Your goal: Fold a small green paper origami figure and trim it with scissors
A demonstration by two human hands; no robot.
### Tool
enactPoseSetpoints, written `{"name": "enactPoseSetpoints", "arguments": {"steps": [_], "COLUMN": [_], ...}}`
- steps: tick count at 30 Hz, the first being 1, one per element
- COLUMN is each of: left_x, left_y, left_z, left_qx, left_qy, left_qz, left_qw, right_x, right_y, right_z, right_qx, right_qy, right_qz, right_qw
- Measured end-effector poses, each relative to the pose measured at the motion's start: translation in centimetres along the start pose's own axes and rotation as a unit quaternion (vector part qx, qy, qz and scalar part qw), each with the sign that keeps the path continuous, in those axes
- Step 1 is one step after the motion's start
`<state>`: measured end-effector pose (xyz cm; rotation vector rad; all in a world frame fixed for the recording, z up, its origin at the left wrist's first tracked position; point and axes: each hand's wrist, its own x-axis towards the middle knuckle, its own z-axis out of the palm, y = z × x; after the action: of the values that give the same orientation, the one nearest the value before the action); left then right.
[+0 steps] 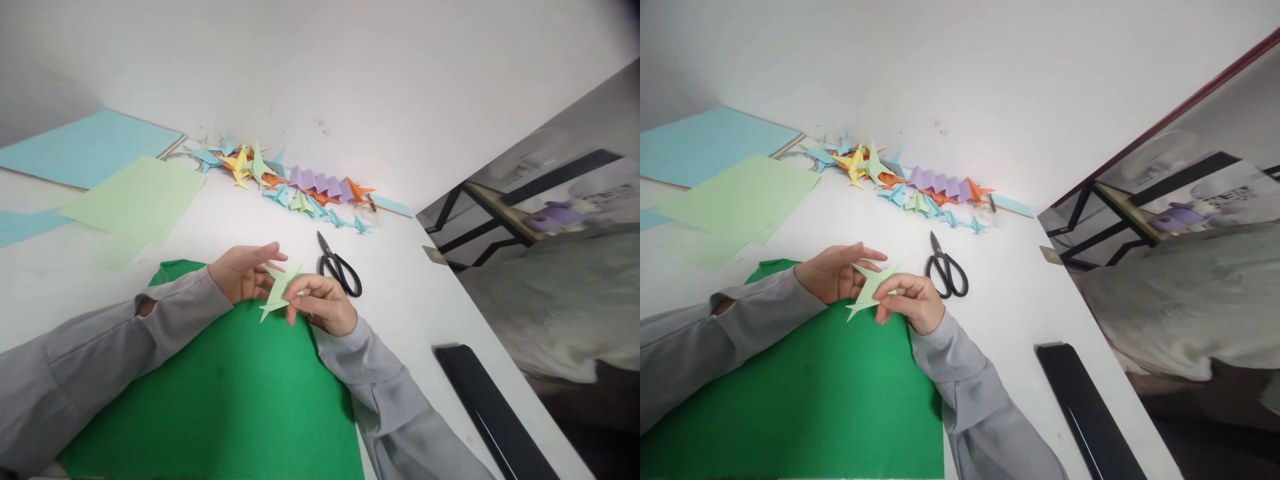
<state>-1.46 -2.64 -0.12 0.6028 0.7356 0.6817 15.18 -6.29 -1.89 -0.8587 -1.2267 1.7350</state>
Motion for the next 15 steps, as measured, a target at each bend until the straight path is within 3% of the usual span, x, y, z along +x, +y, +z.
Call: {"name": "enactPoseSetpoints", "arguments": {"steps": [8,15], "left_x": [0.29,0.21], "left_y": [-0.91,-0.73], "left_z": [-0.59,-0.21], "left_qx": [0.103,0.068], "left_qy": [-0.03,-0.002], "left_qz": [0.039,0.093], "left_qw": [0.993,0.993], "right_x": [-0.16,0.42], "right_y": [-0.03,0.24], "right_z": [0.1,-0.6], "right_qx": [-0.029,0.032], "right_qy": [-0.025,0.099], "right_qz": [-0.005,-0.079], "right_qw": [0.999,0.991]}}
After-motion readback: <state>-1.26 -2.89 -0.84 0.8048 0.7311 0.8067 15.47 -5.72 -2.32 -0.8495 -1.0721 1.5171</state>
